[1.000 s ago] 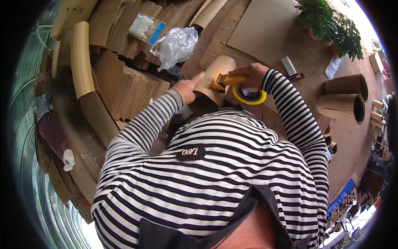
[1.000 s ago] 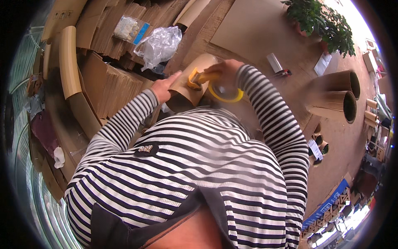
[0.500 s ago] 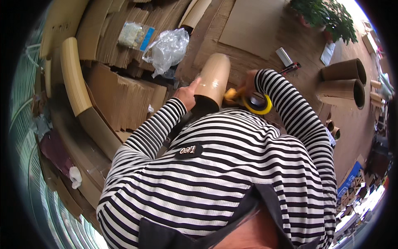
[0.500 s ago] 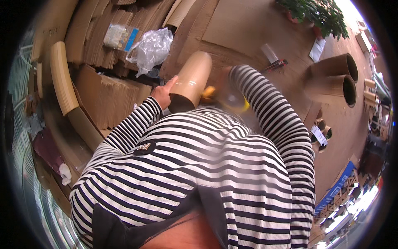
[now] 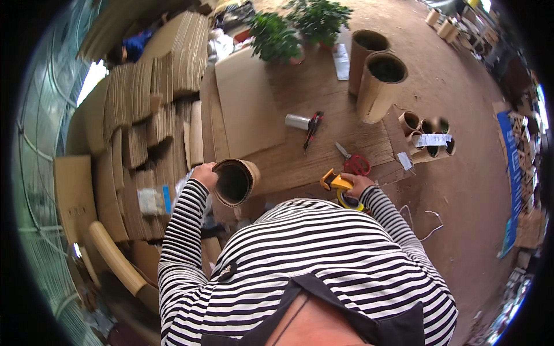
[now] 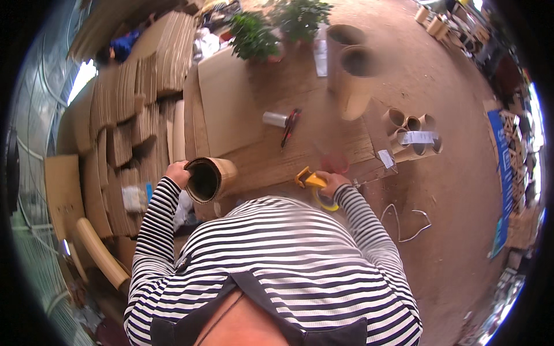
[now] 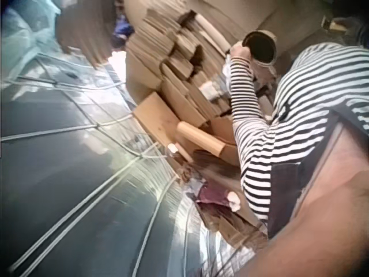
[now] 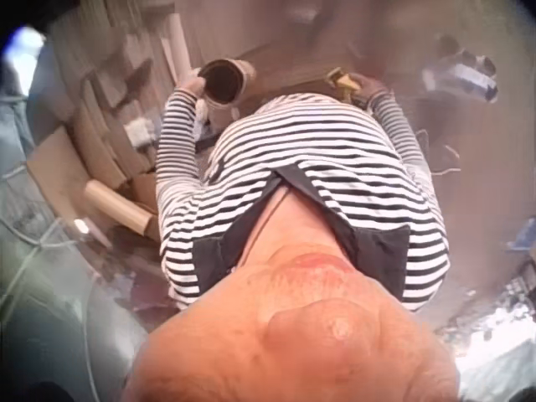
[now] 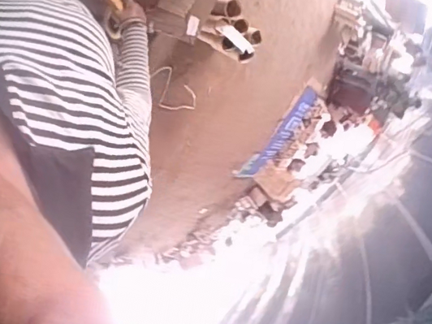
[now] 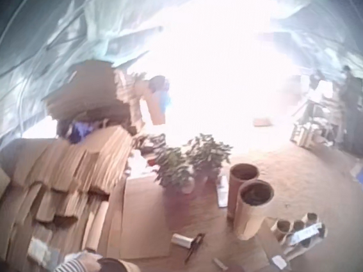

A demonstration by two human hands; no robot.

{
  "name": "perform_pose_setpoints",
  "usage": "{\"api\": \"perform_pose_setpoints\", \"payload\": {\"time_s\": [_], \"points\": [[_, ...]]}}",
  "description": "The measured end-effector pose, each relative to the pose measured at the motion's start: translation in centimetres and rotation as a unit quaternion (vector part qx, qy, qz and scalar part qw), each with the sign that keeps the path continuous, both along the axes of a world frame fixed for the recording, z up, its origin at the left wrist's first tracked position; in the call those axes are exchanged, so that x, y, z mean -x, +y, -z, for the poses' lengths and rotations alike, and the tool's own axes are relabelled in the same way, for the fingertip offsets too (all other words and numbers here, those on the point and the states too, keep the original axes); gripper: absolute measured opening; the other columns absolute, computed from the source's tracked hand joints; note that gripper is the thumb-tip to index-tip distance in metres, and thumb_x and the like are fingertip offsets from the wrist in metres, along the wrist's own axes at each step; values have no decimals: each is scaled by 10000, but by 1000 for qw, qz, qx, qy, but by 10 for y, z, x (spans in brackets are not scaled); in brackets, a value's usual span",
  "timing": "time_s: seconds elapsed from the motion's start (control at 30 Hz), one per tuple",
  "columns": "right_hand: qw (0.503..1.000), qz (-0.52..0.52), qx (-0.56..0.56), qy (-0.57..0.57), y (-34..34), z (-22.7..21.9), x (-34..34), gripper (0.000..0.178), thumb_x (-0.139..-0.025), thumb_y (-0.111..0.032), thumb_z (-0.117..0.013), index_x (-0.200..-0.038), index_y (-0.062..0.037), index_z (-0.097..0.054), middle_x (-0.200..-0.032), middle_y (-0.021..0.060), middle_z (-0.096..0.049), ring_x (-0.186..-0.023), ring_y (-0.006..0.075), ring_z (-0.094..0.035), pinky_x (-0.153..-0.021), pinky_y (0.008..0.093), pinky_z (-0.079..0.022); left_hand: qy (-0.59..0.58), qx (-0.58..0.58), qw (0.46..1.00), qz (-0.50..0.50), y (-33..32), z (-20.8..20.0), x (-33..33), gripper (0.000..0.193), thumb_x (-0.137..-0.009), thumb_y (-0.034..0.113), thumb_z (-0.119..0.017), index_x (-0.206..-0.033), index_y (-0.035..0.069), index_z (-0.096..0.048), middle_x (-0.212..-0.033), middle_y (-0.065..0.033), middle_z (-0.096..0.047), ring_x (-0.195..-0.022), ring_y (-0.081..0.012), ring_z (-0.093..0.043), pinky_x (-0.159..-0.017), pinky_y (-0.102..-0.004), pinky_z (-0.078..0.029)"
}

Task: The person assembles cylindrical cardboard planters by rolling corrugated cardboard around a plastic bottle, securing the seam with tape, and inserting a potted plant. They repeat the process for multiple units, using a tape dispenser and scissors, and place finished planters on the work surface.

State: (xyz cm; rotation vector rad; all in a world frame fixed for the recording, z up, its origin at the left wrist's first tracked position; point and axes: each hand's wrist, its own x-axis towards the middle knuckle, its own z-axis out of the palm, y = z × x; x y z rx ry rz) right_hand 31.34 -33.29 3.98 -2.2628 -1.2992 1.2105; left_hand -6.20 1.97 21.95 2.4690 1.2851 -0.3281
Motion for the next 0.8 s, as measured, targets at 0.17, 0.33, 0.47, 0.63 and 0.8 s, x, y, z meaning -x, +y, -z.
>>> {"api": "perform_pose_setpoints", "payload": {"time_s": [0.17,0.33,0.47,0.63,0.8], "points": [[985,134,-105,18,-55,16,-21,759,-737,-336,-746,-1449,-207,-518,-1197,186,-691,-1097,358,-663,-975,422,-514,-73,94,989,82,26,-47,-105,284,-860,80,-670,-1135,29,-718,-975,-151,-760,-937,-231,-727,-857,-349,-559],[981,167,-99,-26,-69,-5,-41,748,-737,-339,-756,-1435,-191,-535,-1154,214,-689,-1078,374,-662,-939,442,-527,-140,142,968,155,56,-37,-228,313,-884,33,-665,-1186,83,-727,-1072,-67,-759,-972,-145,-685,-889,-326,-552],[979,169,-106,-30,-79,-5,-59,717,-743,-332,-743,-1420,-185,-556,-1125,210,-700,-1054,372,-674,-916,445,-539,4,-15,958,287,40,-46,-369,279,-865,179,-685,-1135,212,-749,-1047,-130,-748,-995,-311,-712,-867,-404,-569],[981,144,-126,-29,-78,2,-57,692,-770,-397,-730,-1408,-187,-562,-1145,214,-689,-1067,385,-664,-930,463,-535,150,-86,911,375,111,10,-489,361,-887,301,-672,-1247,270,-689,-1238,-63,-698,-1133,-289,-668,-965,-400,-540],[988,137,-67,-19,-80,-32,-65,564,-815,-388,-693,-1335,-203,-578,-1095,203,-700,-1015,395,-676,-879,488,-546,152,-117,917,349,50,-9,-553,342,-896,286,-666,-1236,269,-693,-1214,-55,-706,-1130,-286,-669,-971,-396,-538]]}}
